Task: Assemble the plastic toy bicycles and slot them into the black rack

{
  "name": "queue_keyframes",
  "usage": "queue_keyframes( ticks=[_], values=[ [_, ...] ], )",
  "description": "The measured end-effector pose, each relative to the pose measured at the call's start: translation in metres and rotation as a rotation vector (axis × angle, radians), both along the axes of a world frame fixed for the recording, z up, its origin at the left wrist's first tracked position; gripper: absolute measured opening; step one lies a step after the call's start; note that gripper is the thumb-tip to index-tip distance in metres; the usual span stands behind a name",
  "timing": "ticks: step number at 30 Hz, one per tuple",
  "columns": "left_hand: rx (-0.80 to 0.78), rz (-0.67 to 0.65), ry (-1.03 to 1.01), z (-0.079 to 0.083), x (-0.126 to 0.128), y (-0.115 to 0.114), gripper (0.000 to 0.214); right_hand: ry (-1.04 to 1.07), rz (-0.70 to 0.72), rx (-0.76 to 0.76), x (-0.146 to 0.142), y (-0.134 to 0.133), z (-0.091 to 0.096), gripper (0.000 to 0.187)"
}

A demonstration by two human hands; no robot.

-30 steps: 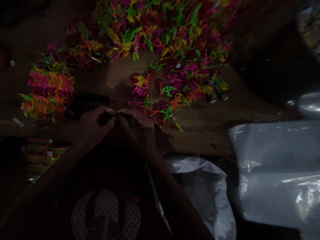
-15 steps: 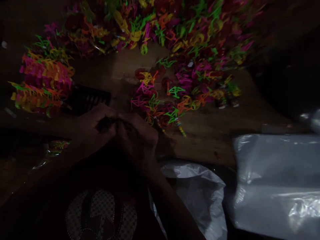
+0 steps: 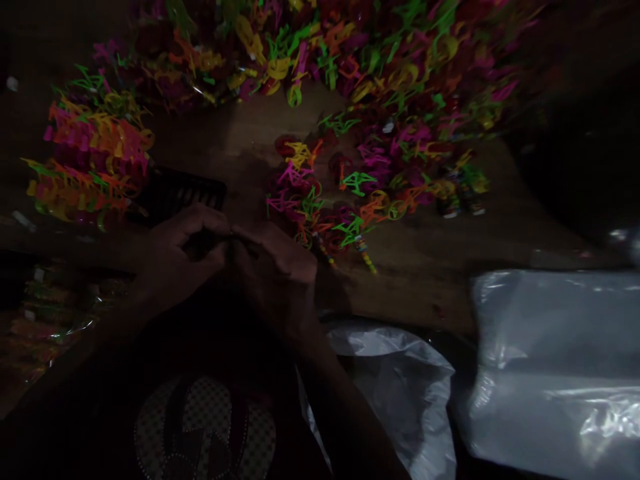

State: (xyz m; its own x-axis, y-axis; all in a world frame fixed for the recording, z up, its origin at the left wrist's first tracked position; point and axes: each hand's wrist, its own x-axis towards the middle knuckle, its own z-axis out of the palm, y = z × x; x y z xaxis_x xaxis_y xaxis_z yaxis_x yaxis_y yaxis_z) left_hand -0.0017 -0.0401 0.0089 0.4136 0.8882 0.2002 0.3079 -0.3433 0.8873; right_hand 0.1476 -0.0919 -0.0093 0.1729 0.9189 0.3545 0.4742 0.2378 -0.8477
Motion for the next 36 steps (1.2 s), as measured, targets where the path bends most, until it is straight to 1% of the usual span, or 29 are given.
queue_keyframes(
  ticks=[4,7,12,16,20,22,24,26,28,30,32,34,36],
  values=[
    [0.009,-0.009,-0.002,-0.003,0.003,-0.002,0.016,-0.03,-0.041,0.048,-0.004,-0.002,-0.007,0.018],
    [0.0,-0.022,-0.011,-0.004,0.004,-0.002,0.016,-0.026,-0.075,0.055,-0.002,-0.003,-0.011,0.017],
    [-0.009,-0.012,0.012,-0.005,0.004,0.003,0.018,-0.045,-0.043,0.051,0.0,0.0,-0.009,0.016],
    [0.027,-0.009,0.005,-0.008,0.006,0.007,0.015,-0.05,-0.105,0.033,-0.003,0.004,-0.01,0.015],
    [-0.017,0.052,-0.025,-0.017,0.011,0.013,0.014,-0.079,-0.152,0.027,-0.007,0.014,-0.017,0.015],
    [-0.061,0.112,-0.041,-0.02,0.014,0.016,0.014,-0.079,-0.14,0.043,-0.006,0.021,-0.019,0.016],
    [-0.151,0.186,-0.08,-0.022,0.016,0.019,0.012,-0.045,-0.098,0.059,-0.002,0.025,-0.018,0.015],
    [-0.288,0.252,-0.167,-0.024,0.017,0.02,0.007,-0.011,-0.084,0.065,0.002,0.023,-0.016,0.019],
    [-0.441,0.29,-0.287,-0.026,0.015,0.021,0.005,0.008,-0.134,0.048,0.005,0.017,-0.014,0.029],
    [-0.567,0.305,-0.401,-0.029,0.012,0.02,0.01,0.041,-0.161,-0.01,0.006,0.007,-0.014,0.029],
    [-0.643,0.312,-0.482,-0.031,0.008,0.018,0.015,0.099,-0.111,-0.101,0.003,0.0,-0.013,0.022],
    [-0.665,0.318,-0.528,-0.032,0.005,0.015,0.015,0.15,-0.025,-0.183,-0.001,-0.004,-0.011,0.019],
    [-0.664,0.312,-0.555,-0.032,0.004,0.014,0.013,0.187,0.034,-0.224,-0.005,-0.004,-0.008,0.018]
  ],
)
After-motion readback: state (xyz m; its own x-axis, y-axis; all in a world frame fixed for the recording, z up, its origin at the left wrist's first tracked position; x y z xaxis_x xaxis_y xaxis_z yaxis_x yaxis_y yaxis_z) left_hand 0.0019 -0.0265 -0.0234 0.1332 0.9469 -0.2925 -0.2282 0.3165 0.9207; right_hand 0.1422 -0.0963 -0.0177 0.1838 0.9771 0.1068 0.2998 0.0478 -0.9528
